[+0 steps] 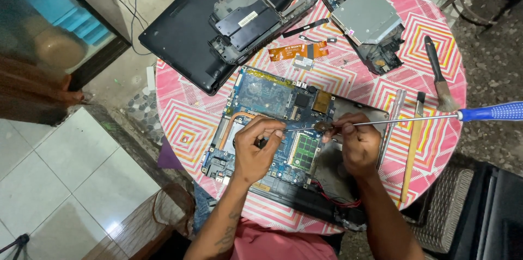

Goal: Repairing a laptop by unscrewing components and manipulating the motherboard.

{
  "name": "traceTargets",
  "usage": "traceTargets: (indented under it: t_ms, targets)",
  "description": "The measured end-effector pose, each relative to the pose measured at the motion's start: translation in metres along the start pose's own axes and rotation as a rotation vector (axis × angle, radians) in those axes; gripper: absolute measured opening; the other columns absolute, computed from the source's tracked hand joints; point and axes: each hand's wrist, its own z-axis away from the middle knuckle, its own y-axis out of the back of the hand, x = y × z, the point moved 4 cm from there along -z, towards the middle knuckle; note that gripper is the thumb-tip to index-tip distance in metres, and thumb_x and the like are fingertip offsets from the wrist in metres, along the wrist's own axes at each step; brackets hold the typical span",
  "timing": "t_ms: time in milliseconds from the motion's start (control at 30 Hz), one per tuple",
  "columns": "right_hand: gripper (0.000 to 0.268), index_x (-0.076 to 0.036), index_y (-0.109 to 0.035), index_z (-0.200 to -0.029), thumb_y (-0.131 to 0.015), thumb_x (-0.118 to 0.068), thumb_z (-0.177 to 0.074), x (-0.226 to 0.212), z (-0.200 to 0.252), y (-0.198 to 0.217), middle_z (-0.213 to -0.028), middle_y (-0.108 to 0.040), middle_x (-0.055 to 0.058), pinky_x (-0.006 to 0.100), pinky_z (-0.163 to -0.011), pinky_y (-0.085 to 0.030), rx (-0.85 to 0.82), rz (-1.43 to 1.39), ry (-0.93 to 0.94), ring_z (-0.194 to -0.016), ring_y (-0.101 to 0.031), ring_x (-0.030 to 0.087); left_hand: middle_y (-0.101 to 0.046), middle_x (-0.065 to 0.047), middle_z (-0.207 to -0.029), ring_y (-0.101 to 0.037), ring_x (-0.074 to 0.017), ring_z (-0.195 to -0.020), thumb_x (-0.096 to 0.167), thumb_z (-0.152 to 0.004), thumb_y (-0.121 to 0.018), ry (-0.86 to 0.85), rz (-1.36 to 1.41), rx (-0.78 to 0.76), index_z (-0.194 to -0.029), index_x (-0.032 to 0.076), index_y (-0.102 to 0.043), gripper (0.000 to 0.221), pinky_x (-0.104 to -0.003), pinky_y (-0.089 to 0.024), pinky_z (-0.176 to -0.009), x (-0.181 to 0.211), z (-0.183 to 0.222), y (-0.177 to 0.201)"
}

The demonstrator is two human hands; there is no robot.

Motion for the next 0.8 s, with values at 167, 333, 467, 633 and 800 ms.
traceTargets:
  t_ms: [167,333,467,633,800]
  targets:
    - [0.036,0.008,-0.061,-0.087,-0.050,-0.021,-0.104,0.001,0.001,0.000,-0.067,-0.058,0.018,0.033,-0.053,-0.059,-0.008,-0.005,-0.006,-0.054,-0.068,0.025,-0.068,-0.012,-0.082,-0.075,-0.0274,-0.076,-0.001,-0.091,-0.062,0.009,-0.006,-0.004,-0.097,0.004,-0.073,0.013,-0.041,-0.058,-0.068,0.002,0.000,0.001]
    - [0.035,0.008,-0.060,-0.087,-0.050,-0.020,-0.104,0.001,0.001,0.001,-0.068,-0.058,0.017,0.033,-0.053,-0.059,-0.001,0.002,-0.012,-0.054,-0.069,0.025,-0.067,-0.011,-0.080,-0.074,-0.0253,-0.074,-0.001,-0.091,-0.063,0.010,-0.008,0.004,-0.096,0.004,-0.073,0.013,-0.039,-0.057,-0.067,0.004,-0.001,0.000]
    - [0.035,0.008,-0.059,-0.087,-0.050,-0.021,-0.104,0.003,0.002,0.003,-0.070,-0.057,0.017,0.033,-0.053,-0.060,0.033,-0.019,-0.051,-0.055,-0.068,0.024,-0.067,-0.012,-0.078,-0.072,-0.0238,-0.074,-0.001,-0.092,-0.063,0.018,-0.022,0.009,-0.097,0.003,-0.072,0.012,-0.037,-0.055,-0.066,0.004,-0.002,0.000]
    - [0.035,0.007,-0.057,-0.088,-0.051,-0.023,-0.104,0.013,0.007,0.010,-0.080,-0.057,0.018,0.033,-0.054,-0.061,0.080,-0.049,-0.075,-0.058,-0.066,0.023,-0.068,-0.013,-0.082,-0.072,-0.0227,-0.073,-0.002,-0.092,-0.062,0.043,0.006,0.020,-0.100,0.001,-0.071,0.013,-0.037,-0.057,-0.067,-0.002,-0.001,0.005]
    - [0.034,0.007,-0.057,-0.086,-0.052,-0.022,-0.104,0.016,0.009,0.012,-0.080,-0.055,0.018,0.032,-0.052,-0.060,0.077,-0.063,-0.067,-0.057,-0.066,0.023,-0.069,-0.013,-0.085,-0.072,-0.0244,-0.077,0.000,-0.094,-0.060,0.042,-0.001,-0.028,-0.105,0.003,-0.074,0.018,-0.038,-0.056,-0.067,0.004,-0.001,0.002]
